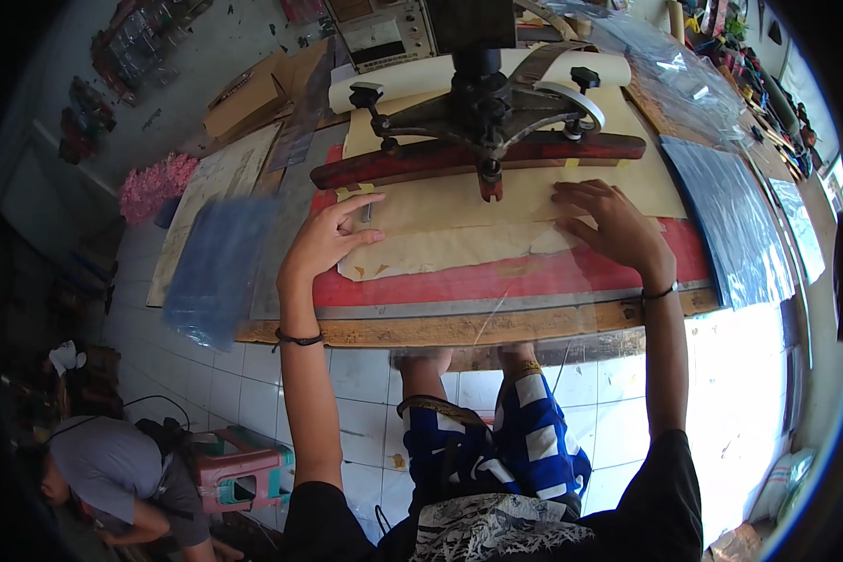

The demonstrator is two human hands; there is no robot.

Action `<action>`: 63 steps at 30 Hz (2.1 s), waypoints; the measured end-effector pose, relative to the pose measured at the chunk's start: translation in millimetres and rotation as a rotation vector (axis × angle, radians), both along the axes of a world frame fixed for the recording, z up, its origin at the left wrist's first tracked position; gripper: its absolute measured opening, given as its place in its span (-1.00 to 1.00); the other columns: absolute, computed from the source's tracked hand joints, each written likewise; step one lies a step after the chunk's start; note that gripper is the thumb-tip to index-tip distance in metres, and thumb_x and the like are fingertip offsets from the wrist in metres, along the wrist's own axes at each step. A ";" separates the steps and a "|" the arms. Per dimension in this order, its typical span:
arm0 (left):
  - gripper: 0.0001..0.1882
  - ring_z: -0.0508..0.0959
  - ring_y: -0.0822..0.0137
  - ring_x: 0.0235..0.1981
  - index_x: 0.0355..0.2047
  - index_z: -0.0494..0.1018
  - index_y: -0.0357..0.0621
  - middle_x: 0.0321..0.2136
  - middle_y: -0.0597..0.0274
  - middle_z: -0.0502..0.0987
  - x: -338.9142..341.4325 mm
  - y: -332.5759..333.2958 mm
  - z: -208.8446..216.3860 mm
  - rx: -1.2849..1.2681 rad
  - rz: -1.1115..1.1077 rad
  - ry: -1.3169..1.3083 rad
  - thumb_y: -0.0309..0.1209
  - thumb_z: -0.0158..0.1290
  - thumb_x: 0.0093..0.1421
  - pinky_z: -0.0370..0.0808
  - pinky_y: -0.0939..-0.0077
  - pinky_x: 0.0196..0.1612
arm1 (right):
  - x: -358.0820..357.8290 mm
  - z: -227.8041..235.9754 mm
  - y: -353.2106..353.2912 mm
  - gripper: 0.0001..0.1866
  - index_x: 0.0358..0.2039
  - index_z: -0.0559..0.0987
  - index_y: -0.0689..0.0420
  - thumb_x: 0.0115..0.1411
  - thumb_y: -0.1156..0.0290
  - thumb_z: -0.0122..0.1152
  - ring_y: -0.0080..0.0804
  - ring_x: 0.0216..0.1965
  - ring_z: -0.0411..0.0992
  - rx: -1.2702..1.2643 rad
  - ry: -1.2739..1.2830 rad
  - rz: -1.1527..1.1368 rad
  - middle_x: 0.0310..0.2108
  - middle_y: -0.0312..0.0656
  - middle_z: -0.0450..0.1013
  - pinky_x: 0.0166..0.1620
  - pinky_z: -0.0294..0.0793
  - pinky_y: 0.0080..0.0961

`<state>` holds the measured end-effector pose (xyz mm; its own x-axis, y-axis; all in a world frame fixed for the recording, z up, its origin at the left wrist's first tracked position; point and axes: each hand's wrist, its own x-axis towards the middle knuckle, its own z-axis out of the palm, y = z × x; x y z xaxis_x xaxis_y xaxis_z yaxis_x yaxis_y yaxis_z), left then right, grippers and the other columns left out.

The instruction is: The person aligns and flattens plastic sheets on a heat sealer table by hand.

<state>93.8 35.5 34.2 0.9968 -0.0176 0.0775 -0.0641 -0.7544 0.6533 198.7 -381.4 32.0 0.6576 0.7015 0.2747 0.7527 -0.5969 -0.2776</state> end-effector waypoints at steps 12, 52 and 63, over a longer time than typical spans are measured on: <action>-0.64 0.41 0.16 -0.13 0.09 0.64 0.12 -0.31 0.23 0.41 -80.3 -28.5 -32.4 0.276 0.126 -0.376 -0.24 0.21 0.30 0.30 0.22 0.07 | -100.9 -19.7 -26.8 -0.63 0.04 0.65 0.13 0.27 0.26 0.29 -0.08 0.27 0.38 0.227 -0.118 -0.207 0.20 -0.10 0.51 0.35 0.30 -0.14; -0.78 0.44 0.20 -0.18 -0.11 0.72 0.14 -0.35 0.26 0.42 -81.1 -35.0 -36.5 0.269 0.175 -0.475 -0.27 0.28 0.23 0.37 0.26 0.06 | -103.9 -25.3 -24.0 -0.75 -0.11 0.71 0.15 0.26 0.32 0.29 -0.14 0.19 0.46 0.343 -0.139 -0.283 0.07 -0.14 0.60 0.27 0.37 -0.16; -0.78 0.44 0.20 -0.21 -0.12 0.72 0.14 -0.36 0.27 0.42 -84.3 -35.8 -33.8 0.252 0.181 -0.469 -0.30 0.29 0.22 0.37 0.23 0.04 | -107.0 -23.5 -23.3 -0.75 -0.12 0.71 0.15 0.25 0.32 0.30 -0.13 0.18 0.47 0.356 -0.144 -0.294 0.06 -0.15 0.60 0.26 0.38 -0.16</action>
